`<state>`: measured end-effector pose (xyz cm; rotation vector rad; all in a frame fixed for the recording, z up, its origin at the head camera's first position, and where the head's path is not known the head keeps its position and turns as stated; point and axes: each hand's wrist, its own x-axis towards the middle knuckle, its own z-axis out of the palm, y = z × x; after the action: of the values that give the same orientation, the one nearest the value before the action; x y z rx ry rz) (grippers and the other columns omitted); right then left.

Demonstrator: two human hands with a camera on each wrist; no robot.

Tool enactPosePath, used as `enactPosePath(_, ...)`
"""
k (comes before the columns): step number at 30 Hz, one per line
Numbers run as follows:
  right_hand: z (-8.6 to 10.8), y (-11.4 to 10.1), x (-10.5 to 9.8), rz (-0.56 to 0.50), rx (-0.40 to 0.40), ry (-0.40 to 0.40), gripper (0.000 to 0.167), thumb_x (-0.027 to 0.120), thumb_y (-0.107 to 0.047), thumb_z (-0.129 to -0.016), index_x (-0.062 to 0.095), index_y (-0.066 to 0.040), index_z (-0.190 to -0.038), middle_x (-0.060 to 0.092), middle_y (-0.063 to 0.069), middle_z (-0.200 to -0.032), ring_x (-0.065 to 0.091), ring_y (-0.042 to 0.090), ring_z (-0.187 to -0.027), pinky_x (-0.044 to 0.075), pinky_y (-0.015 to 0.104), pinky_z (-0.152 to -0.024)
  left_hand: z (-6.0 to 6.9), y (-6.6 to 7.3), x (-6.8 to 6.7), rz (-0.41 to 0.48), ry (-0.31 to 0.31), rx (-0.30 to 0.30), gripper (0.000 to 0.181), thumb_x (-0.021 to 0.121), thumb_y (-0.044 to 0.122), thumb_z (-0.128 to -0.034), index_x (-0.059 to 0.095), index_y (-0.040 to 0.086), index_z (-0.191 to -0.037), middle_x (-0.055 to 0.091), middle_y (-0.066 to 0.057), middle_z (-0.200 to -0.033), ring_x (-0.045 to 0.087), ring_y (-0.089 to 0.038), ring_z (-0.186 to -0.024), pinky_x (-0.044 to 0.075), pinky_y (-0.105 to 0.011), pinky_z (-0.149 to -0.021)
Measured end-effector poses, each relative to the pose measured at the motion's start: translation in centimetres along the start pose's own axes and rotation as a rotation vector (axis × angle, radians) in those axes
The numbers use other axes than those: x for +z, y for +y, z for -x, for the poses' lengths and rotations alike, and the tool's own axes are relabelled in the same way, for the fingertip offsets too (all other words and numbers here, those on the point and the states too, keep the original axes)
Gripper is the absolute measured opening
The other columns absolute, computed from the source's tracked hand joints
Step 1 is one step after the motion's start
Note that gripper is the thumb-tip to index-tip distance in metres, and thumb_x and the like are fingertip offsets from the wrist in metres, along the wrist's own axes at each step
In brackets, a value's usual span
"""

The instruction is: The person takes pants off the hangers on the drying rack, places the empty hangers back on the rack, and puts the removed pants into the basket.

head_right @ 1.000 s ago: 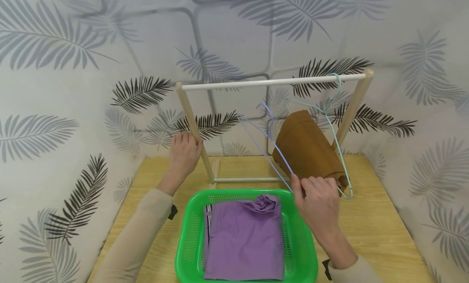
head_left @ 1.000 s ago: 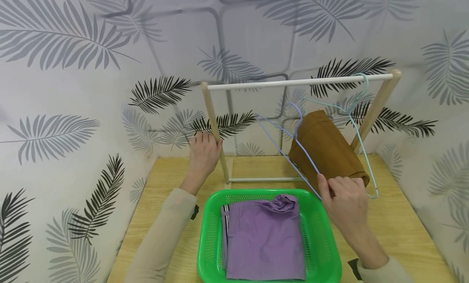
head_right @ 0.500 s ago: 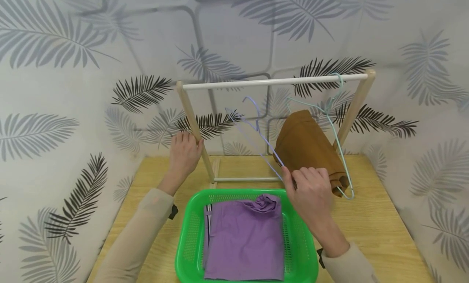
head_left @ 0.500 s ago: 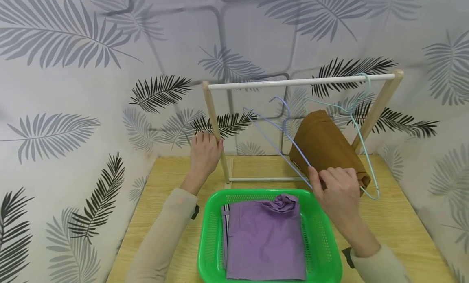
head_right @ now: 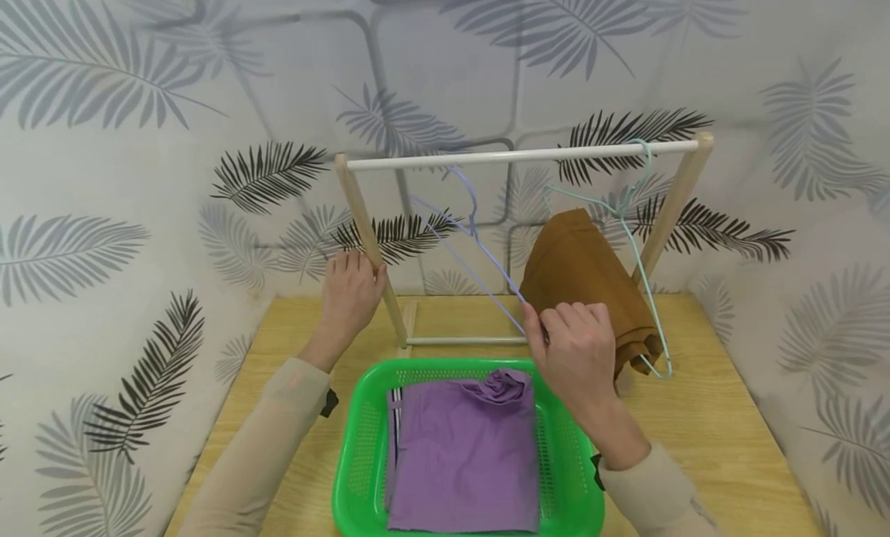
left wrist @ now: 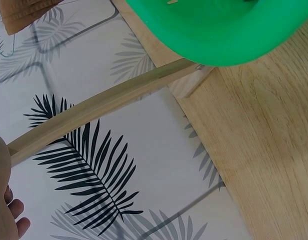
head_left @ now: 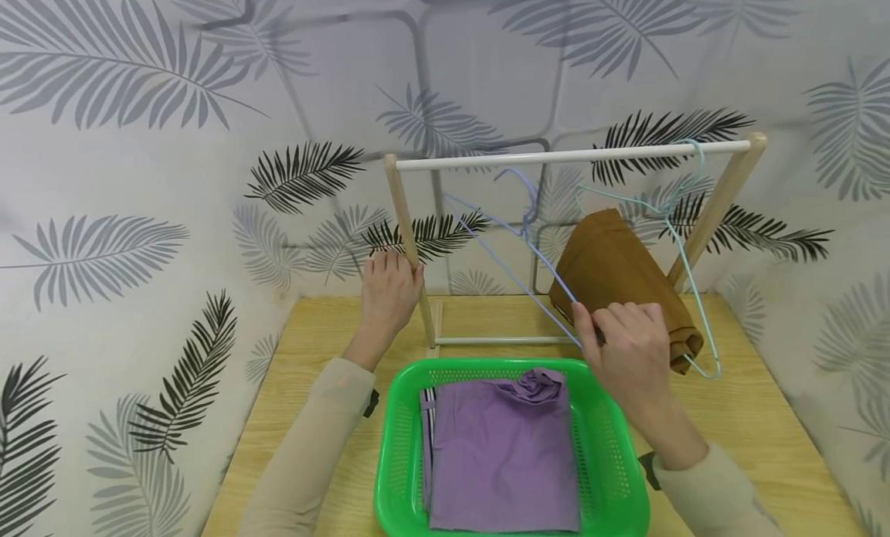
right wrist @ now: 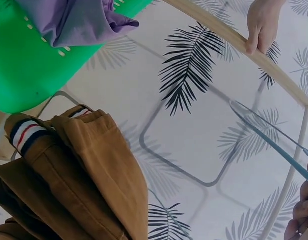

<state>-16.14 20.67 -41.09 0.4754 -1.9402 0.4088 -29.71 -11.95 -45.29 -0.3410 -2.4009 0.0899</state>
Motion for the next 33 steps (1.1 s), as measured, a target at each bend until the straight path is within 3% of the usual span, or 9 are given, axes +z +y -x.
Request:
enactPosePath(10,-1.8,0.4,1.1,0.006,-0.029,0.019,0.055,0.061,-0.023,-0.106,0.055,0.001,-0.057,0.05,0.013,-0.05,0.047,0.033,-0.048,0.039,0.045,-0.063,0.1,0.0,0.0,-0.026,0.017,0.005,0.038,0.057,0.037,-0.1085,0.062,0.004,-0.091,0.067,-0.015,-0.1,0.061,-0.033,-0.097,0.048,-0.043,-0.083)
enactPosePath(19,-3.2,1.2,2.4,0.023,-0.058,-0.019,0.058,0.058,-0.025,-0.108,0.049,-0.003,-0.055,0.046,0.012,-0.048,0.044,0.032,-0.047,0.039,0.045,-0.062,0.1,0.0,0.0,-0.027,0.01,0.008,0.038,0.056,0.038,-0.109,0.062,0.004,-0.092,0.067,-0.014,-0.098,0.062,-0.033,-0.095,0.048,-0.043,-0.081)
enactPosePath(33,-4.1,1.9,4.0,0.046,-0.058,-0.058,0.06,0.055,-0.03,-0.11,0.062,0.001,-0.059,0.059,0.015,-0.053,0.053,0.033,-0.049,0.04,0.045,-0.062,0.1,-0.1,0.2,-0.05,0.045,0.014,0.038,0.057,0.039,-0.1084,0.062,0.006,-0.09,0.068,-0.013,-0.097,0.061,-0.032,-0.093,0.047,-0.042,-0.08)
